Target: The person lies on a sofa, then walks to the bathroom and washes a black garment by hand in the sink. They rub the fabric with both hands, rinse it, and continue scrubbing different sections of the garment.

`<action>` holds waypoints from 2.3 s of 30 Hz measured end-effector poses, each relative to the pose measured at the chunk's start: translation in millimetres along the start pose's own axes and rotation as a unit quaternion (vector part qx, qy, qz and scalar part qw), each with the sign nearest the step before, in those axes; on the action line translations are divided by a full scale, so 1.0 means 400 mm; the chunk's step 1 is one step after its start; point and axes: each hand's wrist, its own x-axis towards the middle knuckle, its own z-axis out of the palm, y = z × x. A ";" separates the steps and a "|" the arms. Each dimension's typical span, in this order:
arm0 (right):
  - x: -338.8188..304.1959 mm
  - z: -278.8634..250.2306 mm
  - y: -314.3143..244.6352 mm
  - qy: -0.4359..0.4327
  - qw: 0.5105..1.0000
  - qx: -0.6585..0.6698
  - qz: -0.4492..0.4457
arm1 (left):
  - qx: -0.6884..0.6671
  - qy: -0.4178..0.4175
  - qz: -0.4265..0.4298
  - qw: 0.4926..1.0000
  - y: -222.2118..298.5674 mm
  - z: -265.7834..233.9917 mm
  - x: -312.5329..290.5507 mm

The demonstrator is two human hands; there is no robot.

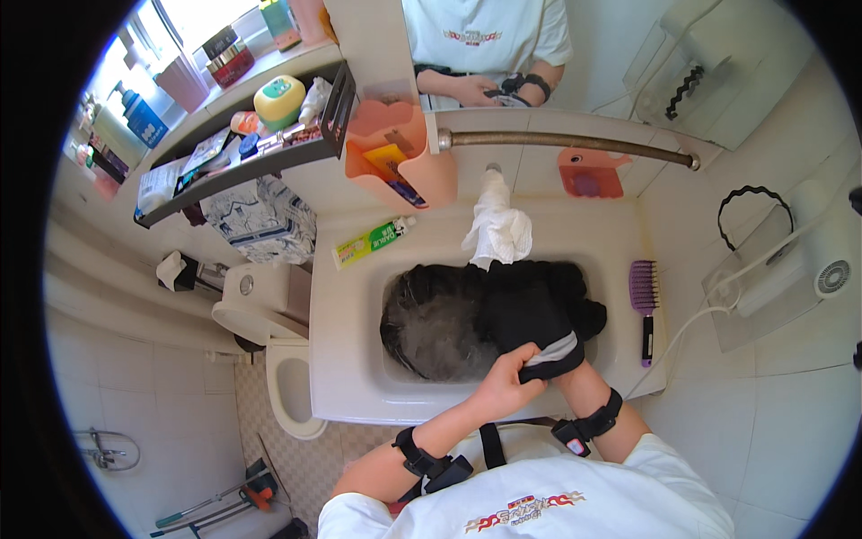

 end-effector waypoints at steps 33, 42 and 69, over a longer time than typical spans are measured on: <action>0.026 0.034 -0.061 -0.053 0.990 -0.134 -0.003 | 0.266 0.143 -0.067 0.951 -0.030 -0.095 -0.022; -0.056 0.144 0.081 0.040 0.775 0.602 0.186 | 0.305 0.146 0.051 0.940 -0.102 -0.132 0.020; 0.059 -0.121 -0.127 -0.106 0.985 -0.103 -0.090 | 0.140 -0.024 0.055 0.988 0.132 -0.024 -0.032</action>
